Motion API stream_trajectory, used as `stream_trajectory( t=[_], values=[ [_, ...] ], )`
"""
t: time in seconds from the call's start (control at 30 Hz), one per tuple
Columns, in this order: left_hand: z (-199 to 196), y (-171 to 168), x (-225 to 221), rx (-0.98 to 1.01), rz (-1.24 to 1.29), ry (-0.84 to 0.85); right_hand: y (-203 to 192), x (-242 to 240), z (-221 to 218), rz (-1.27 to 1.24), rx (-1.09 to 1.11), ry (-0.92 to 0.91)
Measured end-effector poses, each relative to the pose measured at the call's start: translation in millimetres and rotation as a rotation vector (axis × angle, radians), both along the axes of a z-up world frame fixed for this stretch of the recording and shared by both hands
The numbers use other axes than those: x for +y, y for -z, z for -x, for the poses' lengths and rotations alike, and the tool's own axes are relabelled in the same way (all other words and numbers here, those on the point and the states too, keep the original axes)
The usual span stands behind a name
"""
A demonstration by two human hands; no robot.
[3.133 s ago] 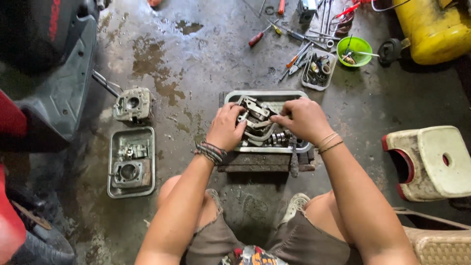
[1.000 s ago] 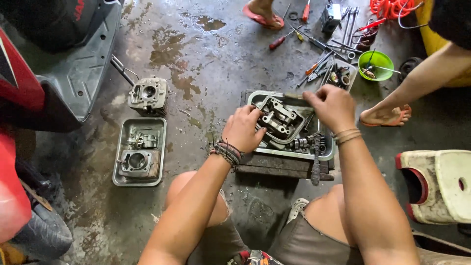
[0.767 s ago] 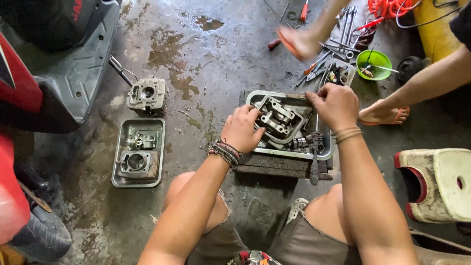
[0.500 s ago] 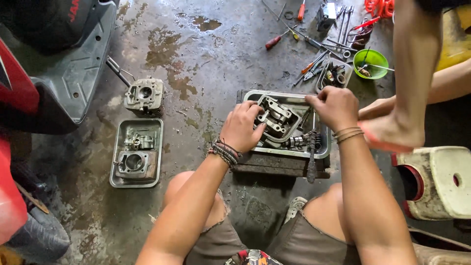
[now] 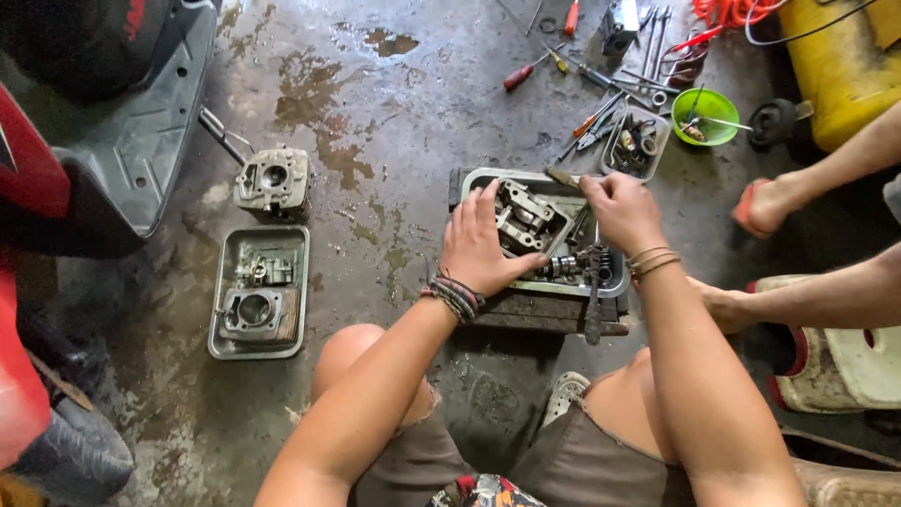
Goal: Cleaning motorcycle engine components using a brush and cleaning solution in a metal tray
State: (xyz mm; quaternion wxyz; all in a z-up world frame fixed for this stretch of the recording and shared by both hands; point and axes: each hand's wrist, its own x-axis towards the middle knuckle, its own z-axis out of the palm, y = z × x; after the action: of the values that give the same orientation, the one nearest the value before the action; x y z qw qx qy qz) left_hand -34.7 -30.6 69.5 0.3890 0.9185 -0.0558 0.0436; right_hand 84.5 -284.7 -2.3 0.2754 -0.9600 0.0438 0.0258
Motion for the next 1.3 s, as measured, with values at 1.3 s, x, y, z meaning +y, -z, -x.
stream_trajectory(
  t=[1.3],
  values=[
    [-45.7, 35.8, 26.6, 0.094, -0.255, 0.250, -65.2, 40.3, 65.8, 0.436, 0.078, -0.409]
  ],
)
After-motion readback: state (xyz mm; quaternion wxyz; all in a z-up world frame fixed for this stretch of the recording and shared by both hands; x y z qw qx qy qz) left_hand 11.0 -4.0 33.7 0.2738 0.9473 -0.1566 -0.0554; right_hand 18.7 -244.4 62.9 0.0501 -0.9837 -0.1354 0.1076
